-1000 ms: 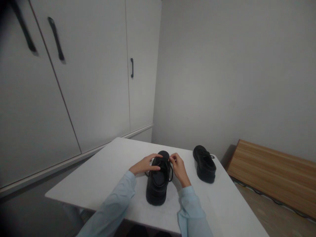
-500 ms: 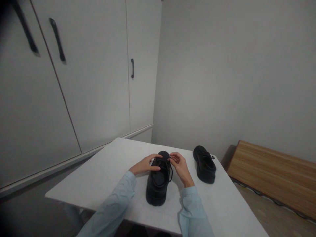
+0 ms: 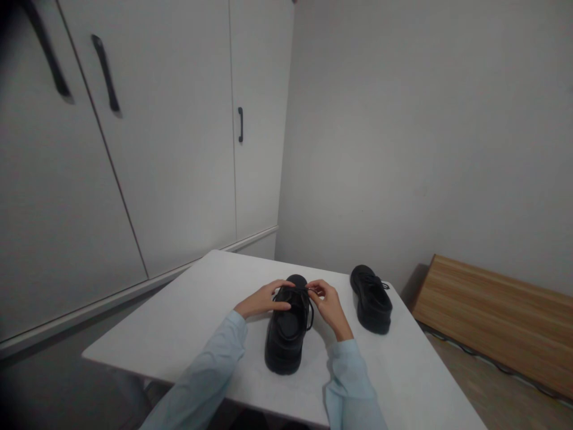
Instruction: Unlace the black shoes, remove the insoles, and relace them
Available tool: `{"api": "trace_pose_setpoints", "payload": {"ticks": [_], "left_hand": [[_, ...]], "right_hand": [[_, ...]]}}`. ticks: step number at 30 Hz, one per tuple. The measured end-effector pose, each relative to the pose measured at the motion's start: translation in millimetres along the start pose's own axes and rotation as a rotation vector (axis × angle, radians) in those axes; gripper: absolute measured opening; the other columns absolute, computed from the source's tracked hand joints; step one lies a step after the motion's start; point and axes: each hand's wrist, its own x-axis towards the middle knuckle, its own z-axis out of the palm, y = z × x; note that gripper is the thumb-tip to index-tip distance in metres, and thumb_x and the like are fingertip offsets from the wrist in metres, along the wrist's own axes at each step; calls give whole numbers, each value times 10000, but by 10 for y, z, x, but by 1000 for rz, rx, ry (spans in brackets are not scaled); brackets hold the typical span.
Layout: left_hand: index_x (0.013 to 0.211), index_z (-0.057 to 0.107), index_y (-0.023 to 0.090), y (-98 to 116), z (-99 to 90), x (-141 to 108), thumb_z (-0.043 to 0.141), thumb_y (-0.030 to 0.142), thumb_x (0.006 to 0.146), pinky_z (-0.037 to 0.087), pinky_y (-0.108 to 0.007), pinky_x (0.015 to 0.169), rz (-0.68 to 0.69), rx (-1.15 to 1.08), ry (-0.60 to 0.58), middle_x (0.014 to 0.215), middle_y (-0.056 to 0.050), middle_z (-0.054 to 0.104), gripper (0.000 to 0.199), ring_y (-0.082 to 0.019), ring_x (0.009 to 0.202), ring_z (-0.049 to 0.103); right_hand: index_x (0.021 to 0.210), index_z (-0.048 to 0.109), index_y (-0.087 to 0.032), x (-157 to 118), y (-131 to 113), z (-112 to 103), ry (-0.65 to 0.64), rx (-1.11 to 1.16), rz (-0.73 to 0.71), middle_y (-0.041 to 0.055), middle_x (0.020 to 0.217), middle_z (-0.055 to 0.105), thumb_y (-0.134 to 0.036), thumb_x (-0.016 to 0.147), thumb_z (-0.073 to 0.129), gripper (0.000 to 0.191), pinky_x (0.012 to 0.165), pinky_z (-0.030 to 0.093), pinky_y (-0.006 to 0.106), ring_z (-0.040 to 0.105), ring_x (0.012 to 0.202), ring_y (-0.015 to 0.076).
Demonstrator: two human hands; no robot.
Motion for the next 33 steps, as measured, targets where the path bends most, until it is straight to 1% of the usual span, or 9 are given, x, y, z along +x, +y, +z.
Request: {"api": "trace_pose_setpoints", "payload": {"ticks": [3, 6, 11, 15, 20, 26, 29, 31, 33], "left_hand": [[1170, 579, 225, 7, -2, -1, 740, 388, 661, 348, -365, 1013, -3, 4, -3, 1248, -87, 562, 558, -249, 1170, 497], [1175, 576, 221, 17, -4, 0, 738, 391, 665, 350, -357, 1014, -5, 8, -7, 1243, -87, 565, 561, -246, 1171, 497], [1186, 567, 223, 4, -5, 5, 740, 409, 661, 339, -345, 1025, -17, 25, -18, 1265, -75, 558, 583, -241, 1181, 492], [1186, 567, 226, -8, -5, 6, 736, 422, 664, 337, -339, 1026, -15, 30, -15, 1261, -68, 560, 583, -240, 1182, 491], [1187, 569, 229, -9, -6, 1, 729, 425, 671, 342, -332, 1019, -7, 36, -15, 1255, -70, 560, 574, -238, 1179, 492], [1189, 564, 220, 2, -9, -1, 734, 416, 667, 351, -340, 1014, -2, 19, -16, 1246, -75, 561, 583, -240, 1171, 495], [1190, 565, 223, 8, -11, -3, 735, 415, 667, 352, -344, 1013, -1, 8, -19, 1246, -74, 560, 583, -244, 1171, 495], [1186, 568, 222, 15, -14, -7, 736, 410, 667, 350, -343, 1014, -1, 3, -19, 1241, -75, 564, 577, -242, 1172, 494], [1182, 570, 216, 25, -15, -11, 736, 405, 669, 351, -337, 1013, -1, -3, -20, 1232, -77, 569, 572, -238, 1168, 497]], "right_hand": [[845, 669, -181, -4, 11, -11, -22, -71, -10, 62, 837, 659, -290, 756, 612, 152, 717, 474, 348, 606, 794, 211], [826, 683, -193, -5, 34, -19, -11, -127, -35, 56, 855, 603, -285, 749, 619, 136, 691, 485, 332, 583, 805, 205], [758, 677, -192, 0, 86, -26, 8, -129, -44, 42, 841, 514, -287, 731, 635, 108, 681, 508, 327, 553, 796, 197], [764, 663, -189, 0, 127, -37, -12, -125, -37, 43, 852, 502, -277, 732, 628, 100, 693, 511, 342, 554, 795, 198], [733, 609, -196, -10, 153, -26, -26, -100, -43, 44, 847, 510, -265, 733, 614, 68, 687, 515, 347, 551, 794, 202], [763, 572, -204, -28, 208, 22, 4, -47, -64, 51, 869, 522, -286, 747, 572, 83, 706, 518, 347, 545, 824, 203], [759, 566, -205, -18, 265, 23, 16, -56, -22, 43, 840, 556, -302, 741, 562, 99, 726, 511, 357, 556, 818, 201], [750, 563, -203, -5, 301, 14, 24, -55, 31, 36, 803, 580, -320, 733, 564, 118, 731, 505, 372, 569, 798, 202], [746, 556, -201, 8, 324, 0, 33, 9, 97, 36, 777, 600, -361, 727, 575, 162, 718, 505, 385, 589, 774, 206]]}}
